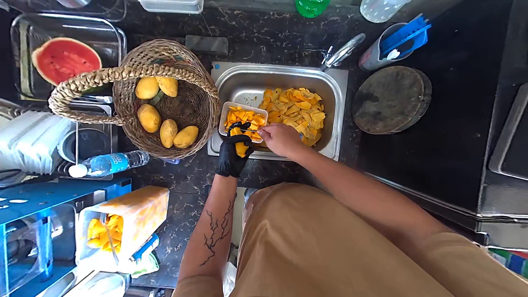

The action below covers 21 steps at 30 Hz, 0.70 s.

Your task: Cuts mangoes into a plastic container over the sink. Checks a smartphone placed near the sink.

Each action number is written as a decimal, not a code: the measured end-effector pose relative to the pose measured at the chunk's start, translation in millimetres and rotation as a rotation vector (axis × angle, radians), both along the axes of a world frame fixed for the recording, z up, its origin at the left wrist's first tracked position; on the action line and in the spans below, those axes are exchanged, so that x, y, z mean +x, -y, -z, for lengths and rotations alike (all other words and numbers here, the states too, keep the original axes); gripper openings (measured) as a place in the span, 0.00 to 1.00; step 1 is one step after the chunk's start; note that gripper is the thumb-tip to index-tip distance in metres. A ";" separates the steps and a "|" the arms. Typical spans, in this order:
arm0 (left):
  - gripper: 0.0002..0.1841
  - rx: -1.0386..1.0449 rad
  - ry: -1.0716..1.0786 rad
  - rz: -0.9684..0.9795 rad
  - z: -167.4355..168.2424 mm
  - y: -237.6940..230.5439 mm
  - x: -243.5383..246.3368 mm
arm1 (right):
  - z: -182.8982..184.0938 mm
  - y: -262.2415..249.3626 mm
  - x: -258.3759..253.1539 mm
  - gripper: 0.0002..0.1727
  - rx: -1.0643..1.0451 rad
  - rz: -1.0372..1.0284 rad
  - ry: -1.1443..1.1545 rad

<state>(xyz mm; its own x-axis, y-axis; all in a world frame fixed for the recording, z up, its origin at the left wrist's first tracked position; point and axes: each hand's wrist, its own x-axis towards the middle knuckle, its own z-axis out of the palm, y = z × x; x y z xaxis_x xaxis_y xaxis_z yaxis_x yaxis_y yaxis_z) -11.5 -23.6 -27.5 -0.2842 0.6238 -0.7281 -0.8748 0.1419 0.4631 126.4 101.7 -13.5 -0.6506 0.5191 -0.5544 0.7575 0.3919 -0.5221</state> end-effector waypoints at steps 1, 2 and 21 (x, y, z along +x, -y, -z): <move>0.21 -0.052 -0.006 -0.022 0.4 -2.6 0.5 | -3.0 -1.5 -3.3 0.28 -0.069 0.025 0.053; 0.21 -0.096 -0.014 -0.035 1.2 -4.2 0.3 | -5.4 -3.0 -6.7 0.30 -0.159 0.065 0.101; 0.17 0.083 -0.095 -0.144 6.3 -3.9 -0.6 | -8.8 25.5 9.8 0.22 0.342 -0.103 -0.364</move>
